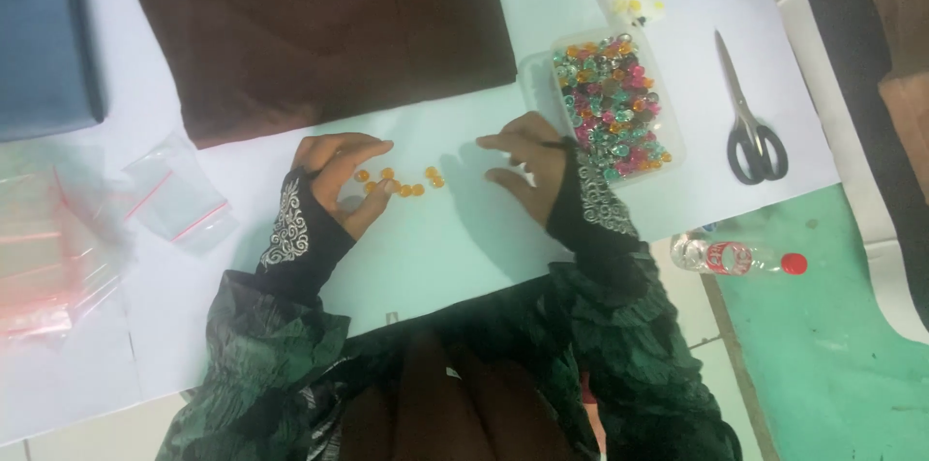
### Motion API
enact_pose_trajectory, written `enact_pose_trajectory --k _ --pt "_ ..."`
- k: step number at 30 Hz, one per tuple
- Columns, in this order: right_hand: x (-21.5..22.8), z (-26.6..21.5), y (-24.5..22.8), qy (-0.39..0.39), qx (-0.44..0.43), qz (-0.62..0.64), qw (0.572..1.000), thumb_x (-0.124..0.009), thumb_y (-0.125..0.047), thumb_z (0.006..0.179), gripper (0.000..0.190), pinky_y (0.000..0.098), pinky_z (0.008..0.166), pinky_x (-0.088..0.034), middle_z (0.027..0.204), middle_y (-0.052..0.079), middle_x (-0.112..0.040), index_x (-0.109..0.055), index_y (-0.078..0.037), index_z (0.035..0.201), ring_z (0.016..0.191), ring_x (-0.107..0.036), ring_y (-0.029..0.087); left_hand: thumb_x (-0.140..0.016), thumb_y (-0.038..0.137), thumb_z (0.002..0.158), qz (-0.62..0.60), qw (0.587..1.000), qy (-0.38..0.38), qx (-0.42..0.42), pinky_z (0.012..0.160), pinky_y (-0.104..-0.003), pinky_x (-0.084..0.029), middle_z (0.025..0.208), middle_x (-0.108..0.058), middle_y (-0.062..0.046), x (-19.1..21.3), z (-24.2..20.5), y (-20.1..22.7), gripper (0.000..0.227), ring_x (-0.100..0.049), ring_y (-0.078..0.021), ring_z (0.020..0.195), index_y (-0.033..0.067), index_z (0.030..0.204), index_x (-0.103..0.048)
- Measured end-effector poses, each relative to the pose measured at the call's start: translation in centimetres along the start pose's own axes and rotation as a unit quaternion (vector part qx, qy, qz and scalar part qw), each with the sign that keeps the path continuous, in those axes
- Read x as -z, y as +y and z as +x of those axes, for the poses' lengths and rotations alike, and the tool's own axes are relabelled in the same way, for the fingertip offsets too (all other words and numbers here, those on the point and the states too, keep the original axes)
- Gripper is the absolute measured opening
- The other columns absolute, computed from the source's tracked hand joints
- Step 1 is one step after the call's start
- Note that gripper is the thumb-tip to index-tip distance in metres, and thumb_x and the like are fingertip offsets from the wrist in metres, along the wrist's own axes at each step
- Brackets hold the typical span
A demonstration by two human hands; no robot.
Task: Sorting colored buttons from a large container into small plastic bags at a workstation.
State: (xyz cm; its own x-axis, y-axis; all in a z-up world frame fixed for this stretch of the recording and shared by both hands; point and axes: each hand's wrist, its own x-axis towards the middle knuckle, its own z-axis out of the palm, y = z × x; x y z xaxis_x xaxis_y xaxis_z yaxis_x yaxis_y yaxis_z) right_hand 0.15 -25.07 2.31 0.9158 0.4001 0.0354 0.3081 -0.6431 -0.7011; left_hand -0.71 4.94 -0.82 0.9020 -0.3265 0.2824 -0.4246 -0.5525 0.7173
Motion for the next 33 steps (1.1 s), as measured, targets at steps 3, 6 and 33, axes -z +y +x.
enact_pose_trajectory --k 3,6,33 --pt "4.9 -2.1 4.7 0.097 -0.031 -0.079 0.992 -0.069 -0.008 0.097 0.026 0.0371 0.079 -0.061 0.112 0.014 -0.063 -0.073 -0.011 0.123 0.093 -0.070 0.029 -0.074 0.032 0.093 0.014 0.999 0.008 -0.048 0.103 -0.036 -0.046 0.122 -0.061 0.000 -1.1 1.8 2.5 0.041 -0.054 -0.0203 0.119 0.0251 0.132 -0.067" --pt "9.0 -3.4 7.8 0.157 -0.060 -0.154 0.974 -0.065 -0.006 0.103 0.022 0.0372 0.070 -0.062 0.104 0.015 -0.063 -0.074 -0.010 0.123 0.085 -0.068 0.029 -0.071 0.026 0.096 0.002 0.996 -0.009 -0.085 0.104 -0.042 -0.047 0.120 -0.065 -0.004 -3.7 5.0 6.7 0.032 -0.057 -0.0272 0.121 0.0209 0.128 -0.069" --pt "10.3 -4.4 7.0 0.184 -0.097 -0.165 0.964 -0.071 -0.009 0.101 0.013 0.0435 0.082 -0.054 0.096 0.015 -0.070 -0.076 -0.010 0.113 0.093 -0.066 0.031 -0.057 0.042 0.104 0.464 0.863 0.021 -0.200 0.107 -0.030 -0.040 0.120 -0.068 -0.007 -18.9 14.6 10.2 0.039 -0.058 -0.0131 0.126 0.0106 0.125 -0.061"
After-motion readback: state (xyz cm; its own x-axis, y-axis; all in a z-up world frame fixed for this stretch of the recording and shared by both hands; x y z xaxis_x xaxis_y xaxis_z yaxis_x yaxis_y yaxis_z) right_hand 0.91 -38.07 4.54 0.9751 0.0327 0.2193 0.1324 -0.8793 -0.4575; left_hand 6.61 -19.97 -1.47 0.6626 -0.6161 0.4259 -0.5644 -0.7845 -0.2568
